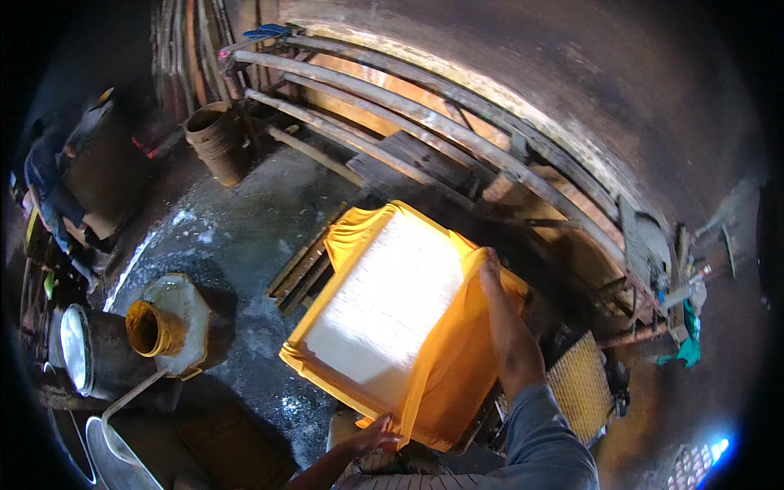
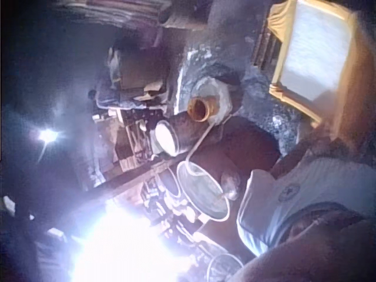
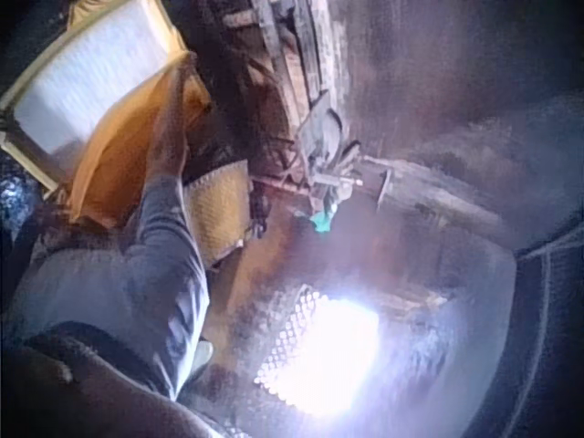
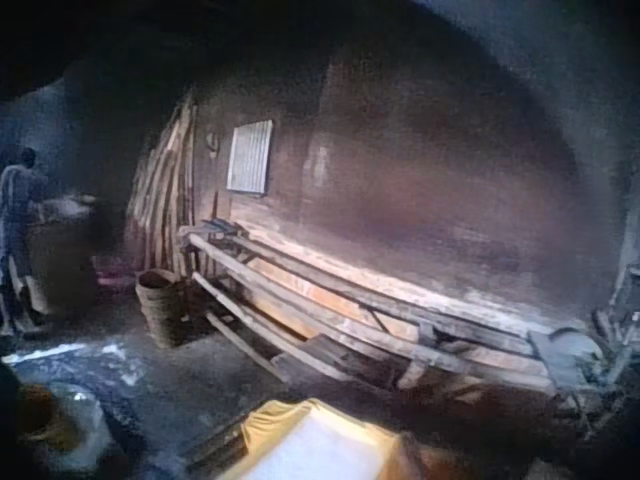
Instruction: The person handles a rectangular frame containing a white sheet, flips it, and removes the sheet. They then place a yellow cloth over a frame and later scoop a liquid mixture from a large metal vat into a smaller container using a ladle.
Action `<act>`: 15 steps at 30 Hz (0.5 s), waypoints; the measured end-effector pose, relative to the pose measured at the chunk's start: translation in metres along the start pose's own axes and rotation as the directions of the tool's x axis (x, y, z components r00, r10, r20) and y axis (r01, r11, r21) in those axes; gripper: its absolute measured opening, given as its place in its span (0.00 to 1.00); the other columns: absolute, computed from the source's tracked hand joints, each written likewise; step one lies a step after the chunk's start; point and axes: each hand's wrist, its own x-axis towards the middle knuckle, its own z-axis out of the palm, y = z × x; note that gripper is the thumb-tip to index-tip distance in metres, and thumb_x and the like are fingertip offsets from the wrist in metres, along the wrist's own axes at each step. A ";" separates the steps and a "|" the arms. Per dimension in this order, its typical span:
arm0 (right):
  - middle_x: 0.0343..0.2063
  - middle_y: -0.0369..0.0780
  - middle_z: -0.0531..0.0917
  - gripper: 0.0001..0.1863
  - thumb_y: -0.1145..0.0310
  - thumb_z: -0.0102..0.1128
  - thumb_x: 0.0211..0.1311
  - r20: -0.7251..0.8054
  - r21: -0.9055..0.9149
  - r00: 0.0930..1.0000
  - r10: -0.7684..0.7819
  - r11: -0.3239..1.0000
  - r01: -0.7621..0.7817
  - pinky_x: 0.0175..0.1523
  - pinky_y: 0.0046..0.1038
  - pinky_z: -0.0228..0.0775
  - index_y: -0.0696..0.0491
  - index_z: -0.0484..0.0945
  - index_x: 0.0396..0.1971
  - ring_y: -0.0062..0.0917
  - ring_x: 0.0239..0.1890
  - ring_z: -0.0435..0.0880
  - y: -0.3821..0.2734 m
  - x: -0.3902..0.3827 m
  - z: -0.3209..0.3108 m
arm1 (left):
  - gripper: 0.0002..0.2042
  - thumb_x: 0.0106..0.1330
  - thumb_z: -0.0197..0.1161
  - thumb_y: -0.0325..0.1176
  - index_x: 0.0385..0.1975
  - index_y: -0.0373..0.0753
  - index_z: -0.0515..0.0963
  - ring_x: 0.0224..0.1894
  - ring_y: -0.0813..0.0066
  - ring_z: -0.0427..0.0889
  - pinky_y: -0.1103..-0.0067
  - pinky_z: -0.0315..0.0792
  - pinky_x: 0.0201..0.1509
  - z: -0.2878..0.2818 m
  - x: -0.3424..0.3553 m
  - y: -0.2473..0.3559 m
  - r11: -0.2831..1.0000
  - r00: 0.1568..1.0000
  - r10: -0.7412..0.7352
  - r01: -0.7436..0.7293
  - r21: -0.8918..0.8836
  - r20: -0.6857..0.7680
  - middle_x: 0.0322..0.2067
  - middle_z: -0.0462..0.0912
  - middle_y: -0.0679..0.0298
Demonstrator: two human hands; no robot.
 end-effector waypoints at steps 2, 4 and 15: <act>0.53 0.40 0.75 0.17 0.59 0.57 0.55 0.005 0.412 0.988 0.154 0.900 -0.142 0.62 0.44 0.56 0.42 0.78 0.46 0.35 0.59 0.67 -0.011 -0.021 -0.026 | 0.31 0.61 0.62 0.42 0.62 0.40 0.61 0.69 0.68 0.47 0.74 0.48 0.68 0.022 0.010 0.005 0.992 0.991 0.127 -0.128 0.025 0.036 0.66 0.50 0.53; 0.53 0.40 0.75 0.18 0.58 0.56 0.55 -0.046 0.574 0.982 0.181 0.810 -0.122 0.62 0.44 0.57 0.42 0.78 0.47 0.35 0.59 0.68 0.010 -0.029 -0.100 | 0.29 0.61 0.62 0.41 0.61 0.40 0.62 0.68 0.70 0.50 0.74 0.50 0.67 0.060 0.003 0.033 0.992 0.977 0.122 -0.112 -0.065 0.175 0.64 0.53 0.55; 0.52 0.39 0.75 0.21 0.52 0.51 0.58 -0.366 0.465 0.929 0.058 0.876 0.129 0.61 0.45 0.58 0.43 0.75 0.49 0.36 0.58 0.69 0.123 -0.101 -0.408 | 0.29 0.62 0.59 0.48 0.59 0.37 0.66 0.62 0.70 0.63 0.75 0.58 0.63 0.290 0.069 0.000 0.960 0.557 -0.270 0.093 0.264 0.785 0.60 0.64 0.57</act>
